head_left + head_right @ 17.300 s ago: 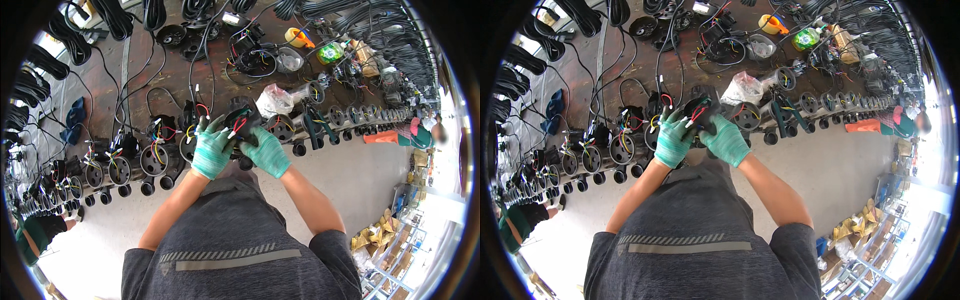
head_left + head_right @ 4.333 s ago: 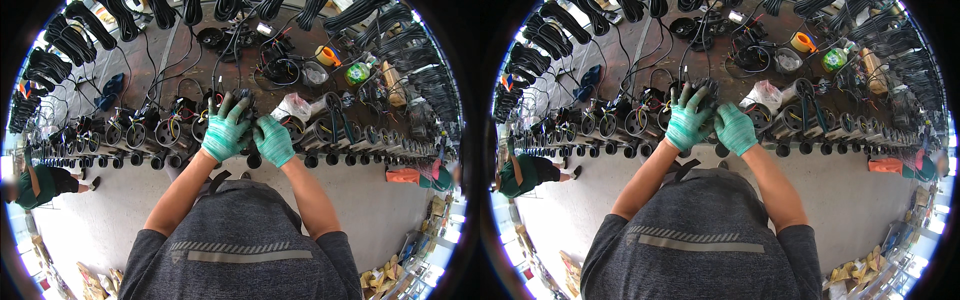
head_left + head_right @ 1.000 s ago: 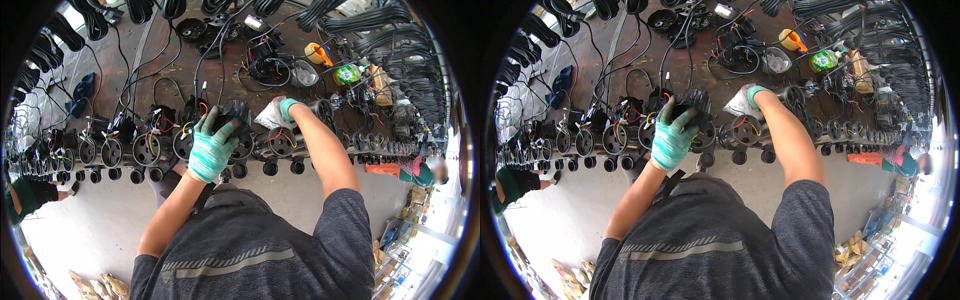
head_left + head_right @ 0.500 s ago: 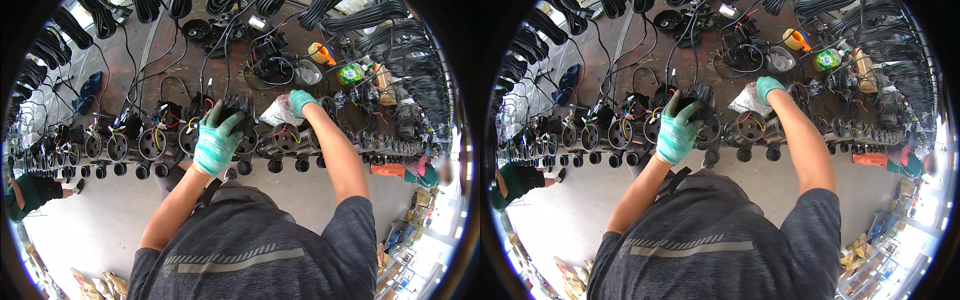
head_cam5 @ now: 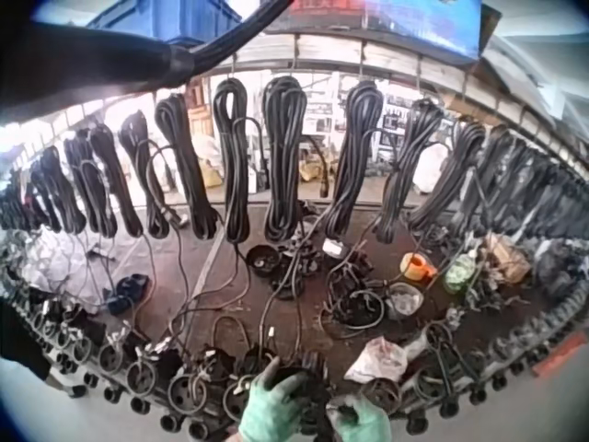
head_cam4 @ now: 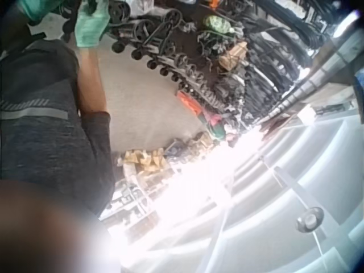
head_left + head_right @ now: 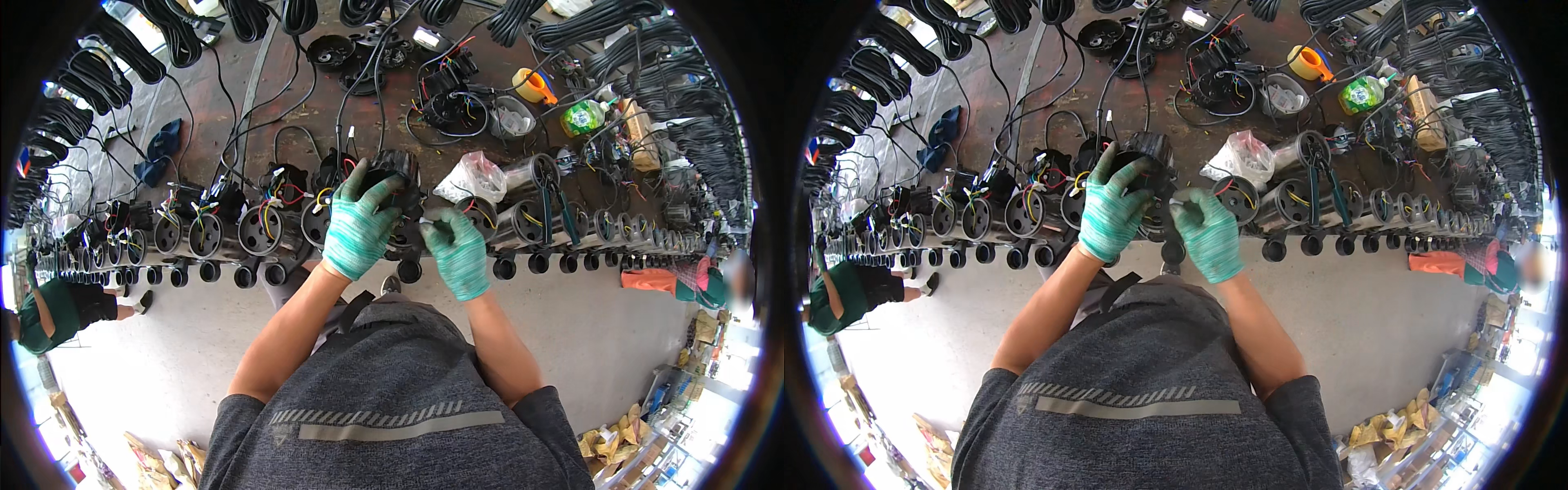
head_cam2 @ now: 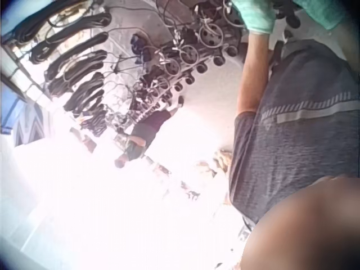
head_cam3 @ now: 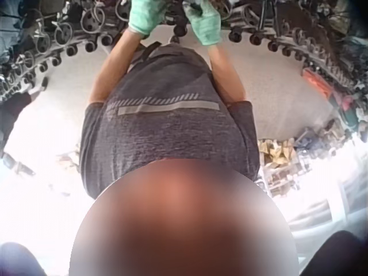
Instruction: The person assembles small electronic components at a workbench, using pliers to strip and crimp wires into cylindrical housings. They repeatedly pick up components, manipulate wires, and place finished units into slots on a rack.
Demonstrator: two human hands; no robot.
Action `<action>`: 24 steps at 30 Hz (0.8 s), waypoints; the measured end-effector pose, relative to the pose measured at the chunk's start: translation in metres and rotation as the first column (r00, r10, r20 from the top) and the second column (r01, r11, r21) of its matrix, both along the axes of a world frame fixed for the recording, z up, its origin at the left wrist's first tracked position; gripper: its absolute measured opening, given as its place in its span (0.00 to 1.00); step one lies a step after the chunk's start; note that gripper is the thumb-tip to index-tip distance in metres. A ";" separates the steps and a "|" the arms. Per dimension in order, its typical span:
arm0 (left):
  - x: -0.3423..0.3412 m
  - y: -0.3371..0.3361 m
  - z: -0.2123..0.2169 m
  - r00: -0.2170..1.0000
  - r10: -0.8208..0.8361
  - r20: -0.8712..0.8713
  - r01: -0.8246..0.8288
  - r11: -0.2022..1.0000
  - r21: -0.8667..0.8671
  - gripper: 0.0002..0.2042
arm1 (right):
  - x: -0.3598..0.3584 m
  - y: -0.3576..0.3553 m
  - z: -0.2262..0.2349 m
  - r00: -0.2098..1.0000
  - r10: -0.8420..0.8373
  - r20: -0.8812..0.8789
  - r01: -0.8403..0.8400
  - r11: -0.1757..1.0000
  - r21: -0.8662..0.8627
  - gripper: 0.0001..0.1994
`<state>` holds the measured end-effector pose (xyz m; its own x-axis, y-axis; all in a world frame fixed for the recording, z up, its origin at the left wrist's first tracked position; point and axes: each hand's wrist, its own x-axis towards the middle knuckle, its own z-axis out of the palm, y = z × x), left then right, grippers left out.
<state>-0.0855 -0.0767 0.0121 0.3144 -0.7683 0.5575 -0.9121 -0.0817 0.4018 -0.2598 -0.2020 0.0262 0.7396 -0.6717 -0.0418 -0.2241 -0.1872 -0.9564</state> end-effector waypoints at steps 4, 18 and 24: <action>-0.001 0.004 0.003 1.000 0.006 -0.006 -0.006 1.000 0.018 0.12 | 0.010 0.013 -0.003 1.000 -0.024 0.004 0.025 0.993 -0.118 0.11; -0.001 -0.006 0.003 1.000 -0.004 -0.015 0.004 1.000 -0.007 0.08 | 0.035 0.004 -0.004 0.993 0.110 -0.039 -0.116 0.906 -0.407 0.08; 0.000 -0.003 -0.008 0.998 0.019 0.065 -0.016 0.999 -0.045 0.09 | 0.017 -0.012 0.037 0.979 0.148 -0.137 -0.180 0.949 -0.260 0.16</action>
<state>-0.0853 -0.0794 0.0045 0.2894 -0.7368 0.6111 -0.9352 -0.0815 0.3447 -0.2432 -0.2142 0.0629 0.8414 -0.5394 0.0336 -0.2734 -0.4784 -0.8345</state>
